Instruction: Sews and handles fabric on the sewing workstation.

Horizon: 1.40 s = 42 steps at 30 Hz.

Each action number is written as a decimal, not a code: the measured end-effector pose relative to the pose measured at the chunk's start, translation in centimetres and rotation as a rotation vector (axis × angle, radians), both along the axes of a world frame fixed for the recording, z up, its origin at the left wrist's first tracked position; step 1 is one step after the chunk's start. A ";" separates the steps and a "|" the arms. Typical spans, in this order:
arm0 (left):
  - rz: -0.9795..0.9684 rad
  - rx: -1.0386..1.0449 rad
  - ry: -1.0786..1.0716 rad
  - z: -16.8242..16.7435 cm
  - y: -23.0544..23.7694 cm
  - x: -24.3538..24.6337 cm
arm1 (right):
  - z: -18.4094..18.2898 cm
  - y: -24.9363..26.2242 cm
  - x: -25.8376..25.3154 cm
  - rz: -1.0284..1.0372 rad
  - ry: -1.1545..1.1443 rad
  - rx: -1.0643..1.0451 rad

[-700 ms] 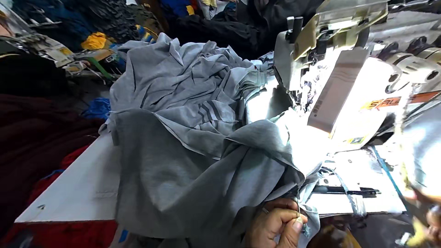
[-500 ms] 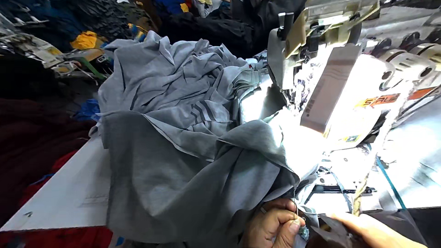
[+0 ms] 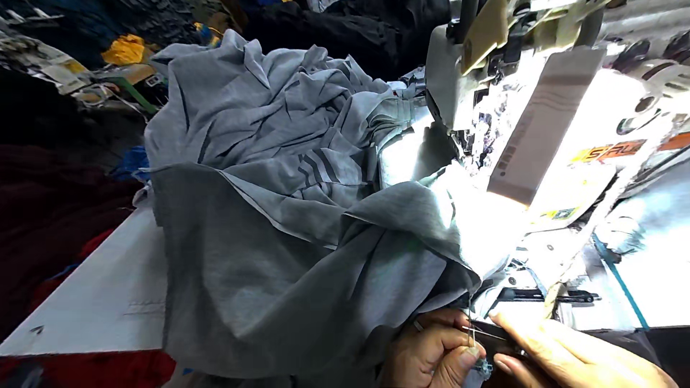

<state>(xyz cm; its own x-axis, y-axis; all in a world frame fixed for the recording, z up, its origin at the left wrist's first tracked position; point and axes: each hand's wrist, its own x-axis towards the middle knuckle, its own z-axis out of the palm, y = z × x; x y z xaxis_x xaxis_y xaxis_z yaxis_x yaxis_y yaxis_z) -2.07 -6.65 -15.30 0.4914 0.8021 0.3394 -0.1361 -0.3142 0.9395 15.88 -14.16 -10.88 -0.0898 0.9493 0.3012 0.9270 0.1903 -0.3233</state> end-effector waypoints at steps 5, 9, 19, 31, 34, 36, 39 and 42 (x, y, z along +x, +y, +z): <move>-0.033 -0.018 -0.009 -0.1 0.1 0.0 | -0.1 0.3 0.0 0.001 -0.009 0.018; -0.029 -0.045 -0.005 0.1 0.2 0.0 | -0.1 0.0 0.2 -0.046 0.089 -0.011; -0.022 0.000 0.004 0.1 0.2 0.1 | -0.7 1.0 0.0 -0.026 0.028 0.174; -0.098 -0.023 0.007 -0.1 0.1 -0.5 | -0.3 -0.4 4.9 -0.207 0.123 0.227; -0.204 -0.229 -0.069 0.3 -0.4 -1.0 | -1.2 -0.3 8.9 -0.374 -0.085 0.344; -0.258 -0.397 -0.122 0.7 -1.1 -0.9 | -2.9 -0.1 10.8 -0.429 -0.164 0.350; -0.366 -0.554 -0.235 0.4 -2.1 -0.2 | -4.1 -0.3 10.9 -0.444 -0.212 0.315; -0.388 -0.586 -0.270 0.4 -2.9 0.4 | -2.7 -1.5 9.1 -0.409 -0.093 0.374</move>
